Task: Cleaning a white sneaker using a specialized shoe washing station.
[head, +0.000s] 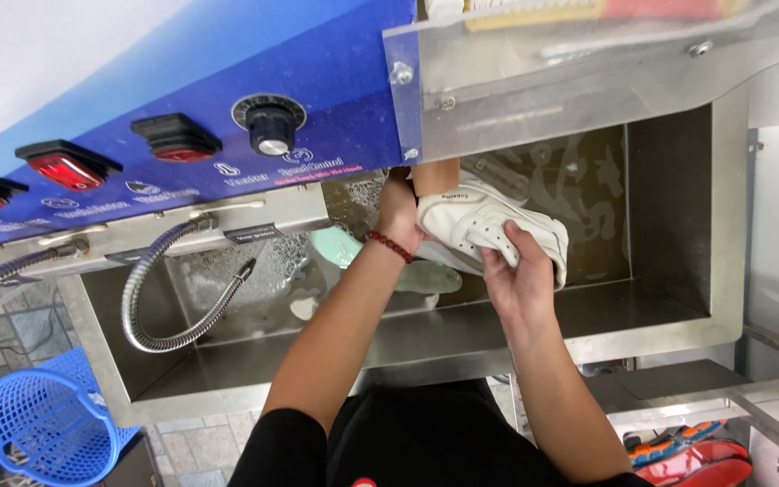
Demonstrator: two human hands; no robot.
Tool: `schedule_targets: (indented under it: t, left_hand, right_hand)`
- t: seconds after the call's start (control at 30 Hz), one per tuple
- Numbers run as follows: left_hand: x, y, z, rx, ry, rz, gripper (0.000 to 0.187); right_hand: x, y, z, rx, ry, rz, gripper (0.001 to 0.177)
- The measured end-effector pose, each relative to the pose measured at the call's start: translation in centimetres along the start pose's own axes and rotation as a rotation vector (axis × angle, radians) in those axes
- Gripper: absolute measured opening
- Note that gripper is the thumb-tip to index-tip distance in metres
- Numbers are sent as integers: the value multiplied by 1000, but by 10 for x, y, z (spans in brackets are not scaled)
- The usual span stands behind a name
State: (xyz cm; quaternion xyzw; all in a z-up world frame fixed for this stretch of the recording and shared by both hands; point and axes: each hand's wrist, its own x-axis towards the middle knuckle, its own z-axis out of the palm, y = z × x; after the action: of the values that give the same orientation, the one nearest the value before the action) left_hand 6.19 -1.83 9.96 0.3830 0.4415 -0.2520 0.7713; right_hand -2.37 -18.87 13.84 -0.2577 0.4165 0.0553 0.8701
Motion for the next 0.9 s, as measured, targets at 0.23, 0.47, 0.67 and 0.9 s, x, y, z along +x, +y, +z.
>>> schedule_targets:
  t: [0.23,0.47,0.67,0.9]
  left_hand:
    - [0,-22,-30,-67,-109,129,53]
    - [-40,-33,-72,100,-453,482,49]
    - [-37,-39,-88,110,-501,627,42]
    - [4,-60,-73,117,-261,611,40]
  right_hand:
    - [-7,18,-34,108,-53,43,39]
    - [-23,35,-35,67,-175,175,51]
    - [-20,43,-30,71,-194,180,48]
    - [9,36,-39,3,-129,86,38]
